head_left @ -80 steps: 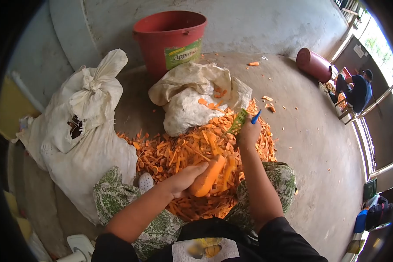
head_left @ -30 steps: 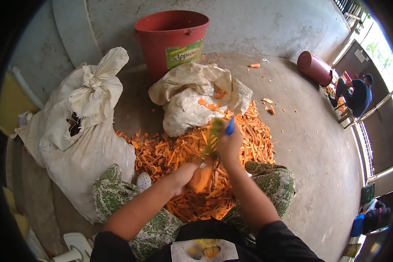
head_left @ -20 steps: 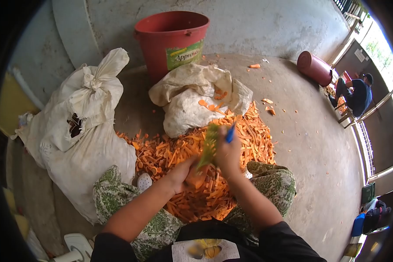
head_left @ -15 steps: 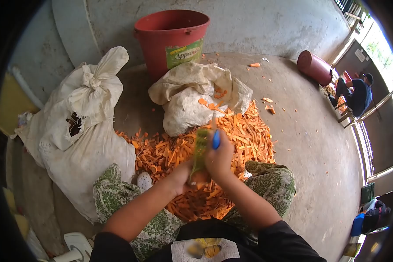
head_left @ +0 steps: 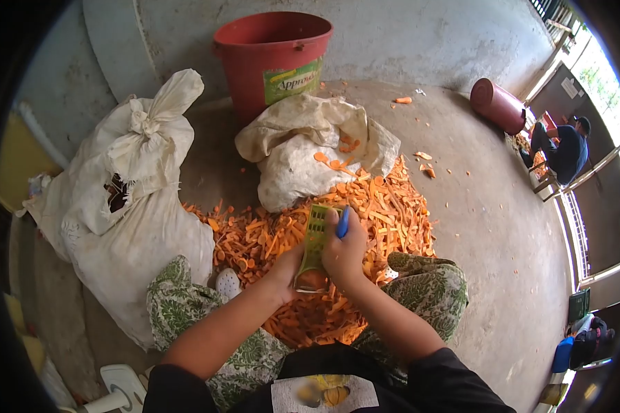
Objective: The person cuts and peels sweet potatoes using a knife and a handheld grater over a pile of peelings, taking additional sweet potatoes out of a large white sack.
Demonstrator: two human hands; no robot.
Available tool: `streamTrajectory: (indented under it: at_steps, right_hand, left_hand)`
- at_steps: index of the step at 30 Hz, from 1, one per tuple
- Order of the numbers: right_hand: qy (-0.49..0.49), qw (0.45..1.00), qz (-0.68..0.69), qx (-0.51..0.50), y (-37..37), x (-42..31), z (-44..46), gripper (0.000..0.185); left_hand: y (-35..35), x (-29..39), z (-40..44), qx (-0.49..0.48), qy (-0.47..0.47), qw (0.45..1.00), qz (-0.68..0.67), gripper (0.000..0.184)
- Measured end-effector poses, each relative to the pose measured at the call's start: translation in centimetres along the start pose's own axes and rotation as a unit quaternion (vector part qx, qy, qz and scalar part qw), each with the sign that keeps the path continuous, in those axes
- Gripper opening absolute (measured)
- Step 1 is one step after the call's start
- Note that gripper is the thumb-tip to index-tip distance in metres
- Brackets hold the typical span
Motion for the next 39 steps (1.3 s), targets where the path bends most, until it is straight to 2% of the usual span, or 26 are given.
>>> streamTrajectory:
  at_steps: [3,6,7,8,9,10,12,14,16,18,19,20,22,23,24,26,27,28,29,30,32,33,34,35,36,39]
  right_hand:
    - [0.052,0.998,-0.021,0.04,-0.5,2.5,1.3,0.019]
    - [0.078,0.992,-0.006,0.099,-2.6,5.4,3.8,0.022]
    - [0.089,0.986,0.017,0.139,-4.1,7.8,5.4,0.024]
    - [0.033,0.971,-0.037,0.233,-6.6,10.5,7.0,0.026]
    - [0.121,0.963,0.017,0.24,-8.2,13.6,7.7,0.027]
    - [0.164,0.95,0.118,0.239,-8.8,14.3,7.6,0.027]
    - [0.122,0.963,0.093,0.222,-8.4,10.9,6.8,0.028]
    - [0.127,0.964,0.185,0.142,-5.3,5.8,4.8,0.029]
    - [0.053,0.985,0.149,0.071,-2.5,3.7,3.5,0.028]
    - [0.039,0.99,0.137,0.015,-0.6,2.2,1.6,0.028]
    - [-0.002,0.994,0.11,0.023,-0.2,1.4,0.7,0.026]
    - [-0.002,0.994,0.11,0.023,-0.1,1.3,0.6,0.026]
    - [0.034,0.999,0.028,0.015,0.0,1.5,0.5,0.026]
    - [0.02,0.998,0.02,0.048,-0.2,2.2,1.0,0.024]
    - [0.048,0.996,0.036,0.071,-0.5,4.6,2.2,0.023]
    - [0.083,0.985,0.091,0.124,-4.1,5.9,4.8,0.023]
    - [0.133,0.973,0.0,0.19,-6.2,9.6,6.0,0.026]
    - [0.149,0.963,0.024,0.222,-7.3,13.5,7.0,0.029]
    - [0.179,0.954,0.094,0.222,-7.7,14.6,7.1,0.03]
    - [0.178,0.954,0.093,0.223,-7.8,13.8,6.8,0.03]
    - [0.132,0.972,0.103,0.166,-6.7,9.7,6.2,0.027]
    - [0.141,0.965,0.179,0.127,-5.4,6.7,5.1,0.028]
    - [0.109,0.972,0.179,0.107,-4.1,6.3,4.7,0.028]
    - [0.072,0.98,0.17,0.071,-2.6,5.8,4.2,0.027]
    - [0.096,0.987,0.129,0.026,-1.7,4.5,3.2,0.028]
    - [0.092,0.981,0.168,-0.003,0.1,2.6,1.3,0.029]
  left_hand:
    - [1.1,0.2,-0.5,-0.011,0.012,0.999,0.037,0.038]
    - [1.5,0.0,-0.7,0.031,0.011,0.996,0.086,0.038]
    - [2.8,-0.5,-1.7,0.037,-0.043,0.978,0.199,0.038]
    - [3.7,-1.0,-2.4,0.043,-0.098,0.945,0.309,0.038]
    - [4.1,-1.5,-2.7,0.055,-0.052,0.96,0.271,0.041]
    - [3.7,-1.5,-2.7,0.054,-0.056,0.959,0.272,0.041]
    - [2.7,-1.8,-1.8,-0.002,-0.08,0.982,0.169,0.042]
    - [0.9,-1.1,-1.0,-0.002,-0.056,0.989,0.14,0.042]
    - [0.9,0.0,-0.7,-0.006,-0.01,1.0,0.019,0.04]
    - [0.9,-0.2,-0.3,-0.02,-0.013,1.0,0.0,0.039]
    - [1.3,0.1,-0.5,0.015,-0.001,1.0,-0.015,0.039]
    - [1.1,0.3,-0.7,0.05,0.01,0.998,-0.03,0.038]
    - [1.0,0.0,-0.6,0.046,0.01,0.999,-0.017,0.039]
    - [0.9,-0.2,-0.7,0.042,0.011,0.999,-0.001,0.04]
    - [0.8,-0.4,-1.0,0.043,0.012,0.999,-0.001,0.04]
    - [2.5,-1.8,-1.6,-0.039,-0.064,0.994,0.082,0.044]
    - [3.4,-2.4,-2.1,-0.063,-0.102,0.974,0.194,0.046]
    - [3.6,-2.4,-2.4,-0.063,-0.105,0.973,0.195,0.046]
    - [3.8,-2.0,-2.5,-0.06,-0.094,0.978,0.178,0.046]
    - [3.8,-1.6,-2.5,-0.058,-0.079,0.982,0.161,0.045]
    - [1.9,-0.9,-1.4,-0.067,-0.047,0.99,0.111,0.045]
    - [1.1,-0.4,-1.2,-0.034,-0.034,0.996,0.08,0.045]
    - [0.4,0.0,-1.1,0.0,-0.023,0.998,0.05,0.045]
    - [0.7,0.2,-1.0,-0.01,-0.017,0.999,0.028,0.043]
    - [0.9,0.3,-0.9,-0.01,-0.018,0.999,0.028,0.043]
    - [0.8,0.3,-0.7,0.004,-0.006,0.999,-0.033,0.041]
Point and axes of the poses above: each hand's wrist, its own z-axis towards the middle knuckle, its own y-axis out of the palm, x = y × z, the point moved 9 cm from there along z, towards the middle knuckle, and after that the axes turned 8 degrees about -x, right-handed, at the moved point
